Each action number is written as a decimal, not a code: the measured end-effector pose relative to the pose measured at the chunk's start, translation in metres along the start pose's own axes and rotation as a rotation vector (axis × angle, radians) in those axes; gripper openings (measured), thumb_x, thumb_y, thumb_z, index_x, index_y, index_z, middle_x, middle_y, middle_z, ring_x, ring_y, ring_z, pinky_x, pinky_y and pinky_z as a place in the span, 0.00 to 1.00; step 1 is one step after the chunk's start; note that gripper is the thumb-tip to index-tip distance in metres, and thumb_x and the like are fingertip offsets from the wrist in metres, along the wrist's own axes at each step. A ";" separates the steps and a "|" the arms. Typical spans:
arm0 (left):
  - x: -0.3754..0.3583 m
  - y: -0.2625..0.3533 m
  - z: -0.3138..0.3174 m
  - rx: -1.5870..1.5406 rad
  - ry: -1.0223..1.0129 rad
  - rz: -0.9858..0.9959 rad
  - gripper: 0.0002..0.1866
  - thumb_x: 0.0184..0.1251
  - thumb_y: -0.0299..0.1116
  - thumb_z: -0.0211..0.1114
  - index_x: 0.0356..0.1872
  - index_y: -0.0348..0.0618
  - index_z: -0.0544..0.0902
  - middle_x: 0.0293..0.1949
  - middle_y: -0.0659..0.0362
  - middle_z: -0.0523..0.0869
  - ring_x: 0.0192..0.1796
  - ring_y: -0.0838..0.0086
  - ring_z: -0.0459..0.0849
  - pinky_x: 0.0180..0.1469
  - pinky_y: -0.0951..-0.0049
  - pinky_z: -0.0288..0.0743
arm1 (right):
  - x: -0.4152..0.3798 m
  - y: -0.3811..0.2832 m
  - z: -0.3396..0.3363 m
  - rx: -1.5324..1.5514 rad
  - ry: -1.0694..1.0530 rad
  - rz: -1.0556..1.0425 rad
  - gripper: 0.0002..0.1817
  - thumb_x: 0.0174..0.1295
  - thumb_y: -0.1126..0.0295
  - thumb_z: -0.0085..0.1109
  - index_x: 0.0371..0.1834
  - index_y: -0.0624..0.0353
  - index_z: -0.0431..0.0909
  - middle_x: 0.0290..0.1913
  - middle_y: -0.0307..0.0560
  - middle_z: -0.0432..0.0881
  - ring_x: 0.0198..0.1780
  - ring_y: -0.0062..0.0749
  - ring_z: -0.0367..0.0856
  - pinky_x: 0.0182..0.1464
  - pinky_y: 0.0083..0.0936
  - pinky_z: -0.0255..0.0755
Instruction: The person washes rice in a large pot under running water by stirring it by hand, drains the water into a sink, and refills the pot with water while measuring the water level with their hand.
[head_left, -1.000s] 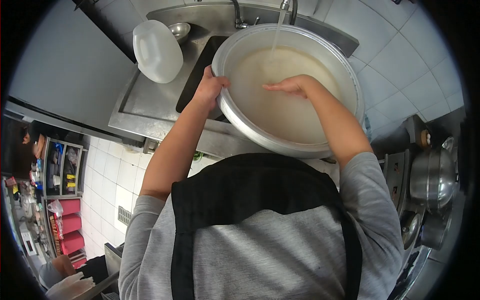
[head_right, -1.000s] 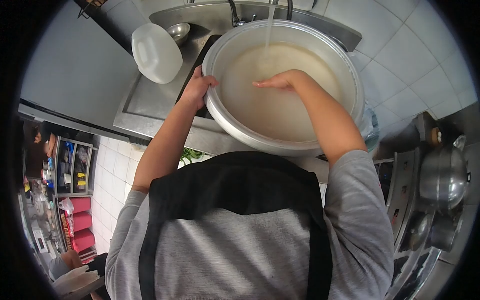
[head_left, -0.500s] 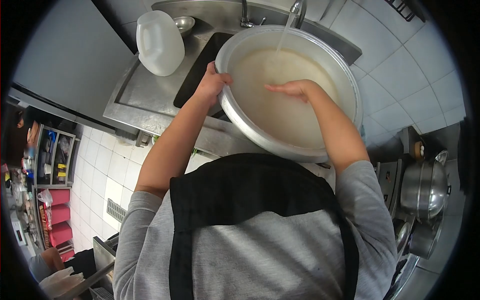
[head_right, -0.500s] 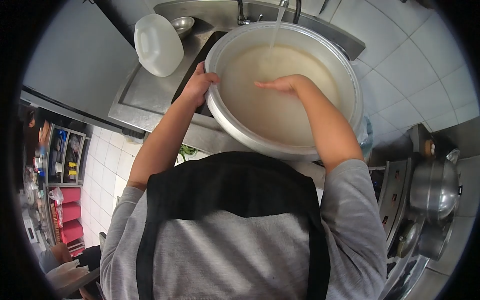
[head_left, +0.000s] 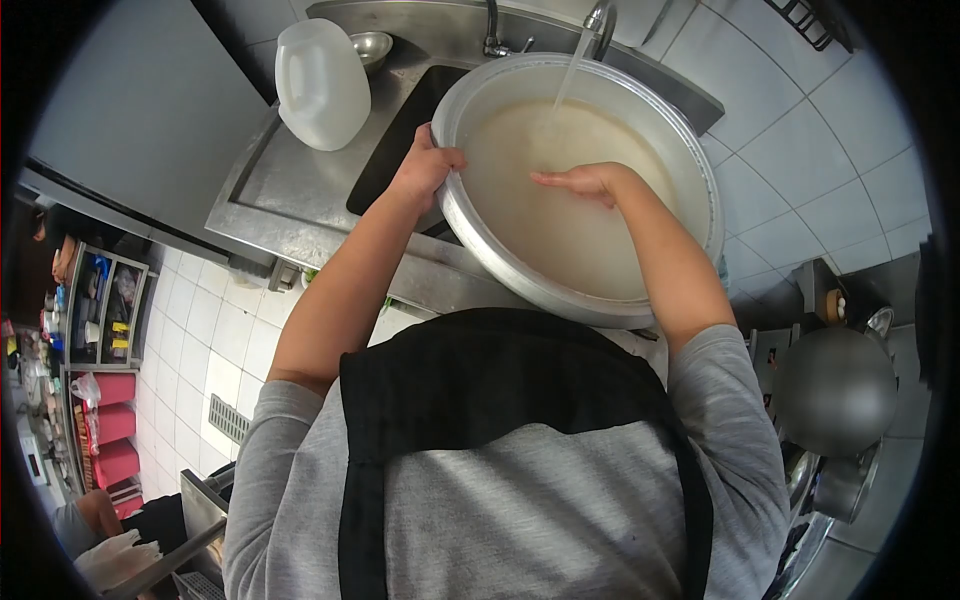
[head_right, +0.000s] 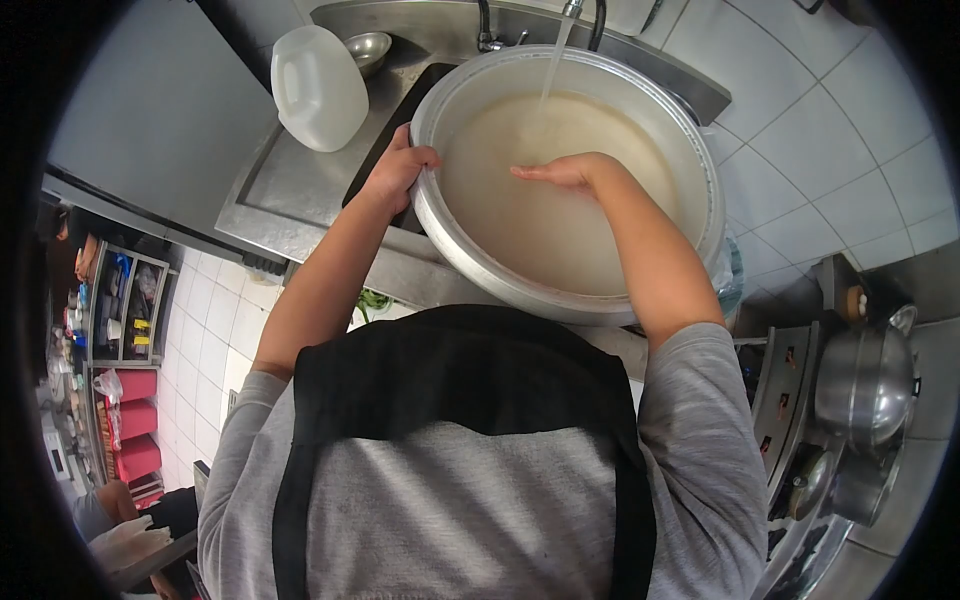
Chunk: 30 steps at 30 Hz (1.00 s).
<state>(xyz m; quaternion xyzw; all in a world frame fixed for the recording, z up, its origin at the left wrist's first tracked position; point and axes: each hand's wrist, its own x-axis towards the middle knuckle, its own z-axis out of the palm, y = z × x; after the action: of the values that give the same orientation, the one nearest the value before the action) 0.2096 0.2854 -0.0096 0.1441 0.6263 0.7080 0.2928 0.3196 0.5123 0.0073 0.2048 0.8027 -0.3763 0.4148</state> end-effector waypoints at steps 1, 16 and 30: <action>-0.001 0.001 0.000 0.007 -0.003 -0.004 0.42 0.40 0.19 0.58 0.64 0.33 0.54 0.50 0.43 0.72 0.50 0.56 0.75 0.50 0.63 0.73 | -0.003 -0.002 0.000 -0.004 -0.001 0.006 0.59 0.41 0.18 0.40 0.74 0.41 0.44 0.74 0.63 0.34 0.74 0.60 0.30 0.65 0.69 0.32; 0.002 0.000 -0.001 0.039 -0.002 -0.039 0.47 0.43 0.20 0.59 0.69 0.35 0.47 0.58 0.41 0.68 0.55 0.54 0.74 0.54 0.60 0.73 | -0.004 -0.001 0.000 0.016 0.022 -0.005 0.60 0.41 0.17 0.40 0.74 0.42 0.44 0.73 0.66 0.35 0.74 0.61 0.31 0.66 0.68 0.32; -0.001 0.003 -0.001 0.039 -0.031 -0.049 0.48 0.43 0.20 0.59 0.70 0.36 0.46 0.60 0.41 0.67 0.56 0.54 0.73 0.55 0.60 0.72 | 0.007 0.005 -0.004 0.022 0.043 0.044 0.58 0.42 0.17 0.39 0.74 0.37 0.45 0.72 0.72 0.37 0.73 0.67 0.33 0.65 0.68 0.35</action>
<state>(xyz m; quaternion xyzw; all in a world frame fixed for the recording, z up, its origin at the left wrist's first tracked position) 0.2089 0.2836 -0.0070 0.1454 0.6387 0.6859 0.3169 0.3165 0.5184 0.0010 0.2350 0.8027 -0.3712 0.4032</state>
